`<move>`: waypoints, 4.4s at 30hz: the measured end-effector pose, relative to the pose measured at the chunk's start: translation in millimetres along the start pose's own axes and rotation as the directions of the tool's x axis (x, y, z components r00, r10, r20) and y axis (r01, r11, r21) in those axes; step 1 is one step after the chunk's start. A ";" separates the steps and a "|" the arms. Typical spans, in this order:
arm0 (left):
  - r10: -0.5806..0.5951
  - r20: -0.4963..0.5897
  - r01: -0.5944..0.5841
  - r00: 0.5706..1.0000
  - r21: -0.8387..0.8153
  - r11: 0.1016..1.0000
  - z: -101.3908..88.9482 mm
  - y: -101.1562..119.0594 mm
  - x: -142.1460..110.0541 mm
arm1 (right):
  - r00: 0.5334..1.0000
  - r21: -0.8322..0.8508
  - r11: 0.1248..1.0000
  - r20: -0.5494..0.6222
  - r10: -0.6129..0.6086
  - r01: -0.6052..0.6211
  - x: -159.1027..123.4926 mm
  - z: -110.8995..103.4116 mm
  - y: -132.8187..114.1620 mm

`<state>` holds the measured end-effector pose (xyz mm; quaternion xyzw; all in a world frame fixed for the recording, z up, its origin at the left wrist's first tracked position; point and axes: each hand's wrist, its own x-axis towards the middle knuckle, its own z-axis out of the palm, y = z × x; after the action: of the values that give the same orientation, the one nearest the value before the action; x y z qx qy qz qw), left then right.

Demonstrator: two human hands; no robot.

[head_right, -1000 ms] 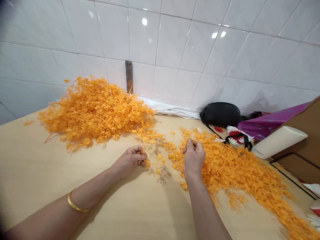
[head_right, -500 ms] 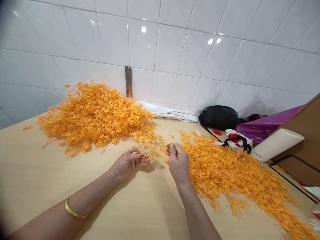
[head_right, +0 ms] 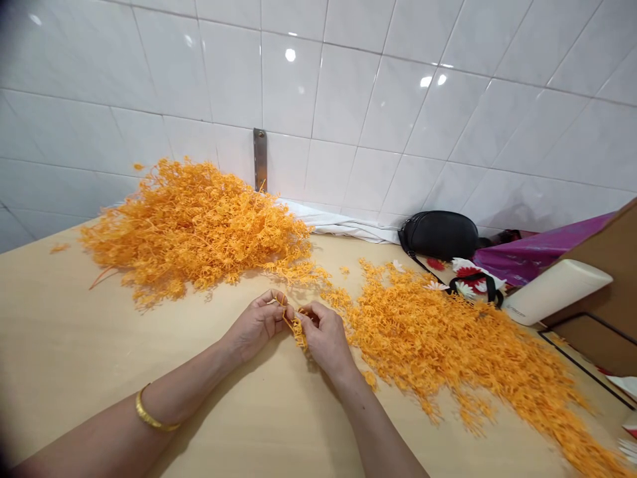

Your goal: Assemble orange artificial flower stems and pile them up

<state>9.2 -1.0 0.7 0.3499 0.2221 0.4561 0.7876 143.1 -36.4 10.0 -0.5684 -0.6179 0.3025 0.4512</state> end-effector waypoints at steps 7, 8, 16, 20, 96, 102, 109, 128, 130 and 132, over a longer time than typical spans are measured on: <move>0.015 -0.110 -0.015 0.994 0.000 1.000 1.2 1.5 0.5 | 0.969 -0.064 0.994 -0.227 -0.098 0.086 -0.7 -1.9 -3.8; 0.011 -0.115 -0.008 0.993 0.032 0.999 1.5 0.6 0.7 | 0.961 -0.080 0.992 -0.249 -0.117 0.100 -1.1 -2.4 -5.0; -0.079 0.022 0.072 0.997 0.230 0.971 3.3 -6.3 -0.9 | 0.969 0.066 0.990 -0.221 -0.109 0.127 -4.8 4.0 -10.0; -0.077 -0.004 0.075 0.997 0.256 0.964 5.3 -4.3 -2.3 | 0.995 0.294 0.956 -0.087 0.041 -0.013 -2.1 5.9 -1.8; 0.277 -0.309 -0.170 0.910 0.331 0.928 -3.6 -4.9 15.4 | 0.994 0.228 0.973 0.112 0.009 -0.035 -17.2 0.1 -31.9; 0.298 -0.358 -0.180 0.885 0.326 0.928 -4.3 -0.8 15.3 | 0.985 0.382 0.908 0.098 0.143 -0.170 -14.2 -11.3 -32.0; 0.307 -0.355 -0.184 0.883 0.340 0.922 -1.4 -1.6 11.9 | 0.917 0.342 0.852 0.189 0.350 -0.396 -1.1 -2.1 -11.0; 0.303 -0.290 -0.130 0.908 0.493 0.860 -8.8 -7.5 19.4 | 0.897 0.090 0.947 0.359 0.257 -0.308 -42.6 -0.9 -51.4; 0.307 -0.249 -0.138 0.919 0.524 0.840 -10.6 -9.7 20.4 | 0.965 -0.142 0.982 0.215 0.152 -0.123 -49.7 -22.3 -54.4; 0.316 -0.186 -0.165 0.930 0.558 0.813 -11.2 -12.5 18.8 | 0.998 -0.457 0.887 -0.016 0.068 -0.067 -50.6 -48.1 -46.0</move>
<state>17.9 15.1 -16.6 0.5146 0.3985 0.5164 0.5565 164.0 -100.3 59.7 -0.6796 -0.6517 0.1644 0.2939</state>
